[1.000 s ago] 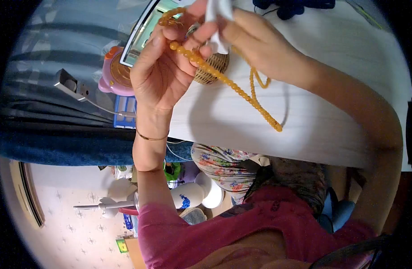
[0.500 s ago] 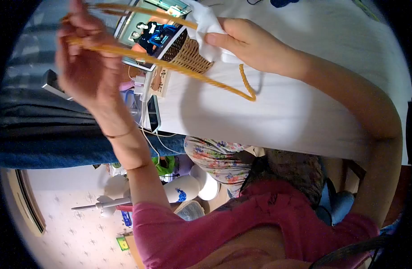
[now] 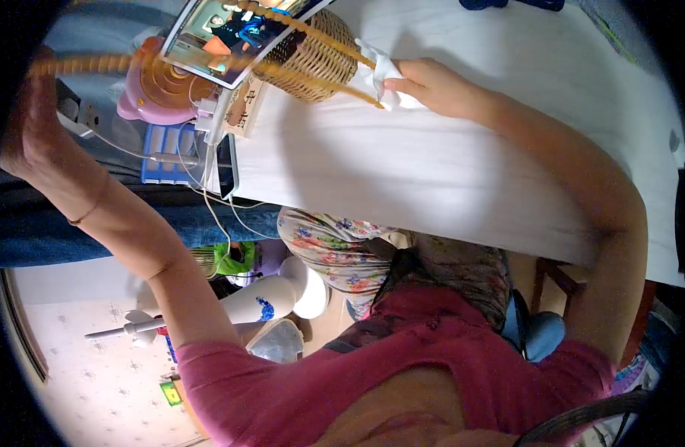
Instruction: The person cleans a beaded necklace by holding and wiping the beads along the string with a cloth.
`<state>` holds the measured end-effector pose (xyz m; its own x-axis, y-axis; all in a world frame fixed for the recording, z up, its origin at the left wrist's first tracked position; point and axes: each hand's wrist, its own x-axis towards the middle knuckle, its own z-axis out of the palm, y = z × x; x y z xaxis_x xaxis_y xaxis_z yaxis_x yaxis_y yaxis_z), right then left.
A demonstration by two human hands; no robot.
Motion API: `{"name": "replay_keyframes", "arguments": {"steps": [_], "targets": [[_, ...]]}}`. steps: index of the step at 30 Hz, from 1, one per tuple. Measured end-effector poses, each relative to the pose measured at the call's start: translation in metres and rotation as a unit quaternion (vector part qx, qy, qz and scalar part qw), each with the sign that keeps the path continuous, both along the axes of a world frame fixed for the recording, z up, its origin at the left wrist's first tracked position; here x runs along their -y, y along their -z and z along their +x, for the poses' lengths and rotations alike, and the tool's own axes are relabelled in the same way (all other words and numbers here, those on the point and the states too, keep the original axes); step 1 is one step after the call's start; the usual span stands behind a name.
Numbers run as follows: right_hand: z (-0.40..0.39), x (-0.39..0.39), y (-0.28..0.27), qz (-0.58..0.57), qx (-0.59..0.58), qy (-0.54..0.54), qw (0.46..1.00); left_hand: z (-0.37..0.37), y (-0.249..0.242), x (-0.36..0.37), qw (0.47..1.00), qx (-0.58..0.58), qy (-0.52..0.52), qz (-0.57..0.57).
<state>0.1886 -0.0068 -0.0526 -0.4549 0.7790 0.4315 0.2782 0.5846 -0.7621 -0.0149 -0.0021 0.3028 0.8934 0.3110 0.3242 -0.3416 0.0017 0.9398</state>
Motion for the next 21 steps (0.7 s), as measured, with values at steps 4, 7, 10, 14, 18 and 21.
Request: {"name": "replay_keyframes", "arguments": {"steps": [4, 7, 10, 14, 18, 21], "targets": [[0.004, -0.001, -0.004, -0.057, -0.020, 0.026, 0.998, 0.006, 0.012, -0.011, 0.998, 0.030, -0.024, 0.041], [0.007, 0.002, -0.024, -0.051, -0.185, 0.028, 0.981, 0.026, 0.049, 0.011, 0.979, 0.059, -0.163, 0.104], [0.016, 0.017, -0.064, -0.041, -0.309, 0.009, 0.950, 0.049, 0.093, 0.028, 0.932, 0.046, -0.303, 0.192], [0.023, 0.046, -0.104, -0.026, -0.341, 0.014, 0.939, 0.048, 0.155, 0.012, 0.902, -0.020, -0.333, 0.273], [0.019, 0.052, -0.111, -0.021, -0.360, -0.055, 0.931, 0.083, 0.188, 0.032, 0.895, -0.008, -0.347, 0.279], [0.013, 0.047, -0.107, -0.089, -0.356, -0.095, 0.925, 0.082, 0.199, 0.029, 0.908, -0.002, -0.354, 0.222]]}}
